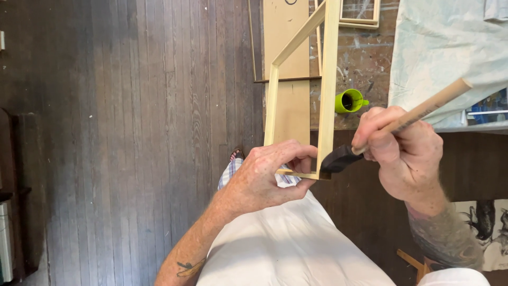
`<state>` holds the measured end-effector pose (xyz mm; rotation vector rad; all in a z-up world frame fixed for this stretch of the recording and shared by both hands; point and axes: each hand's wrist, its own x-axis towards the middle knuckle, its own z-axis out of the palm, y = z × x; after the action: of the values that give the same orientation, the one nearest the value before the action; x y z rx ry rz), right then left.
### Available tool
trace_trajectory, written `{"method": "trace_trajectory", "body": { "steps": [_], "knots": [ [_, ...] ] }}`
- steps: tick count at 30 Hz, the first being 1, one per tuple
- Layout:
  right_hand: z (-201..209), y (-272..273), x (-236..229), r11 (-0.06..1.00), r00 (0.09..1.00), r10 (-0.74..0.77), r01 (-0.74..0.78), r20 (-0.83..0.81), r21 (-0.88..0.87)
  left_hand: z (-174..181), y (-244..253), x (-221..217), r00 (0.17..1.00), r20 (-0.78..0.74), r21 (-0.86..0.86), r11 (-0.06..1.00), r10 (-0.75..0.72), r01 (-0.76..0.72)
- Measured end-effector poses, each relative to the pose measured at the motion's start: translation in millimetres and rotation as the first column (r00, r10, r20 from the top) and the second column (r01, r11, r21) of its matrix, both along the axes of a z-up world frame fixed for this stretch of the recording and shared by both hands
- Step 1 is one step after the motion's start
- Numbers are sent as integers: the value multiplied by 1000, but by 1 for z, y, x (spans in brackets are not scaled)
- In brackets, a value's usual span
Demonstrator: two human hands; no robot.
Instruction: Applying stain to the edges of wooden frames using a foam brush.
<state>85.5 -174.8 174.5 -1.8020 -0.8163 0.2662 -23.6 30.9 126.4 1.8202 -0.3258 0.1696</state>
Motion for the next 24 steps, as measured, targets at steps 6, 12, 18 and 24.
{"method": "trace_trajectory", "body": {
  "steps": [6, 12, 18, 24],
  "knots": [
    [0, -1, 2, 990, 990, 134, -136, 46, 41, 4, 0, 2, 1000, -7, -23, 1000, -6, 6],
    [4, 3, 21, 998, 998, 56, -55, 23, -39, 10, 0, 0, 999, -32, -38, 999, -23, 22],
    [10, 9, 45, 997, 990, 40, -31, 137, -65, 16, -2, -5, 999, 8, -44, 998, -33, 33],
    [2, 13, 83, 998, 970, 61, -52, 237, -42, 20, -2, -10, 995, 64, -47, 996, -72, 75]
  ]
}}
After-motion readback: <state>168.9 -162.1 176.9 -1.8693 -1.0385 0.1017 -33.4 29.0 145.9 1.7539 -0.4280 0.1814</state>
